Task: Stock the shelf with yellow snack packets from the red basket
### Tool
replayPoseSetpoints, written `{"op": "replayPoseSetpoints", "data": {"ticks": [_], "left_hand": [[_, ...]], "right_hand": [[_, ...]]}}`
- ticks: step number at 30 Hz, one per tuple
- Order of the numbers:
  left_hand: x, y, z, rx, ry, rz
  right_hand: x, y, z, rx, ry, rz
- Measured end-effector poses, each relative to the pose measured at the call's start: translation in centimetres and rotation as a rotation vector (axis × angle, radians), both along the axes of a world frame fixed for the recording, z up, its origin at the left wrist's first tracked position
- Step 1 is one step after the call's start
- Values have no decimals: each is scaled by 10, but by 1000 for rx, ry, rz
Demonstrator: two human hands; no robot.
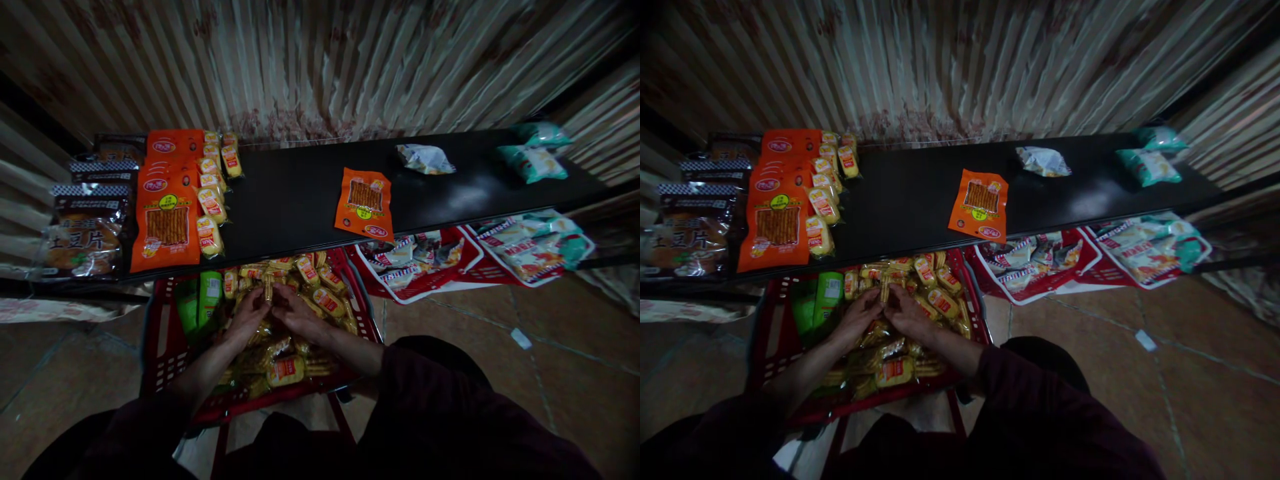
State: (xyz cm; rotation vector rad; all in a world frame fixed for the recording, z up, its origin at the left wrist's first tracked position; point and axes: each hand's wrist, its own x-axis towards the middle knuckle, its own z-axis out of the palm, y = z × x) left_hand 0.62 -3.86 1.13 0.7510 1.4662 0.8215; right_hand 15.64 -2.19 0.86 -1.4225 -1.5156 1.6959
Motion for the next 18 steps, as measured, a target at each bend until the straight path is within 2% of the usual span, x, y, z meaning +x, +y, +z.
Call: {"op": "replayPoseSetpoints", "data": {"ticks": [4,10,14,18], "left_hand": [[1,0,5,-48,-48,65],[-2,0,12,-129,-128,239],[-3,-2,28,-162,-351,316],[0,-4,40,-221,-445,293]], "right_hand": [[-2,-2,-1,59,36,58],[-7,-3,15,80,204,76],[-2,8,23,65,266,-87],[4,20,25,-25,228,-294]]}}
